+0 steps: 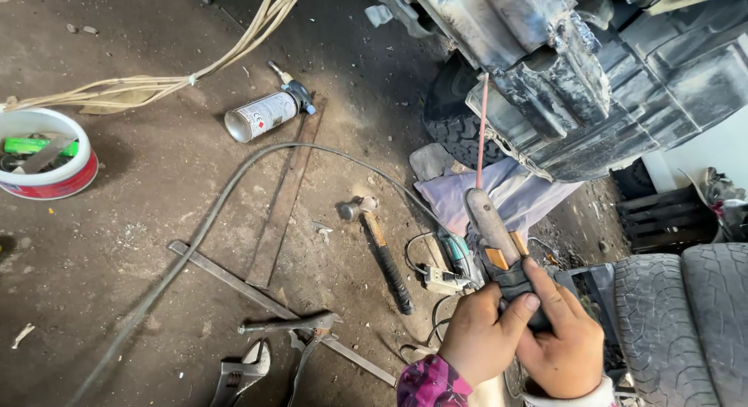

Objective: The person welds the front frame rail of a vehicle using a stick welding electrode holder, striking arcs that produce sparks along the metal. They hold the frame with one hand while welding, then hammer the welded area and reposition to weld additional spots on the frame.

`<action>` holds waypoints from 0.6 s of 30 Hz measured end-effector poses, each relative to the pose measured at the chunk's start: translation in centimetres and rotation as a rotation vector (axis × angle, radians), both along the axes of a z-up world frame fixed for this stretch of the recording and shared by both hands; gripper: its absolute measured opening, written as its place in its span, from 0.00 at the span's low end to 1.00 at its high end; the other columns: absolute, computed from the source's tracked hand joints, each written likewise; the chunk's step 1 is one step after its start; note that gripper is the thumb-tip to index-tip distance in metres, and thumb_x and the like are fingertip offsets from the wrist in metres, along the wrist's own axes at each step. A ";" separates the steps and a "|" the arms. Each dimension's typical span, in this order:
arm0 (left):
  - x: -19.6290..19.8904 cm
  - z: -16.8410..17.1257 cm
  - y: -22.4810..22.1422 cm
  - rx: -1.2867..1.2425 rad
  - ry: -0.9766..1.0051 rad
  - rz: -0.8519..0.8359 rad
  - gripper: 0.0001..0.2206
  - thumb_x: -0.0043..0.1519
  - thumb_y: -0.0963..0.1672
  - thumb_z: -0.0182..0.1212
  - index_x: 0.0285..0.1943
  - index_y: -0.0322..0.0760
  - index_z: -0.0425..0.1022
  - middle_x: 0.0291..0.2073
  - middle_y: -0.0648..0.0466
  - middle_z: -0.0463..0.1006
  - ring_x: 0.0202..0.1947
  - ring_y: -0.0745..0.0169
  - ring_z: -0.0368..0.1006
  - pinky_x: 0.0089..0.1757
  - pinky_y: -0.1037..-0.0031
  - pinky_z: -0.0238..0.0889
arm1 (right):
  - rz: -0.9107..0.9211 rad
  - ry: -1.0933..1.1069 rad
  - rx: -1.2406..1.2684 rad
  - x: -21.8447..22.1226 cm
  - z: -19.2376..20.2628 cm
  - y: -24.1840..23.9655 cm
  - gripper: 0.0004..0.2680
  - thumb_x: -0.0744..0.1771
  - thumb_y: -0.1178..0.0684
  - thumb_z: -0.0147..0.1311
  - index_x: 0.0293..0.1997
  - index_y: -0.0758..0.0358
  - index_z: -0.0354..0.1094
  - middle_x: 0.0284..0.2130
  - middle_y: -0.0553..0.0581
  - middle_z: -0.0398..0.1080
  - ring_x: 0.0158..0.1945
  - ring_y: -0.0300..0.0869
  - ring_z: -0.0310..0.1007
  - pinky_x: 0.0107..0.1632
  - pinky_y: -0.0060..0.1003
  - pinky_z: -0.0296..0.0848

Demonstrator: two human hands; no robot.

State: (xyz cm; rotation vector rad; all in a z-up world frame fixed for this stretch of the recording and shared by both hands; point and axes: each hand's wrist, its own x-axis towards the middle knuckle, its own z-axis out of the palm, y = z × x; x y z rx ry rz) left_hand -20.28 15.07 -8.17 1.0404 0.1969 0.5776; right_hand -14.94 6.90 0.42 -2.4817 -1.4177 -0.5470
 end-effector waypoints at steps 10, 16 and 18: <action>1.1 -0.1 -0.7 -0.041 -0.047 0.026 0.18 0.67 0.52 0.58 0.49 0.32 0.78 0.36 0.41 0.82 0.38 0.42 0.81 0.40 0.61 0.72 | -0.010 -0.021 -0.022 0.1 0.6 0.3 0.24 0.60 0.58 0.63 0.64 0.57 0.68 0.43 0.64 0.76 0.40 0.52 0.80 0.42 0.38 0.76; 0.9 0.4 -0.2 -0.032 -0.008 -0.005 0.18 0.67 0.52 0.58 0.50 0.33 0.77 0.37 0.41 0.82 0.40 0.41 0.80 0.40 0.60 0.71 | -0.017 -0.018 -0.022 0.4 0.8 0.1 0.25 0.59 0.58 0.64 0.64 0.57 0.68 0.43 0.64 0.76 0.42 0.51 0.80 0.43 0.38 0.76; 0.9 0.4 -0.2 -0.040 -0.031 -0.003 0.18 0.67 0.52 0.57 0.50 0.33 0.77 0.37 0.41 0.82 0.40 0.41 0.81 0.41 0.61 0.71 | -0.027 -0.012 -0.025 0.3 0.7 0.0 0.25 0.59 0.58 0.64 0.64 0.57 0.68 0.43 0.64 0.76 0.41 0.51 0.80 0.43 0.38 0.76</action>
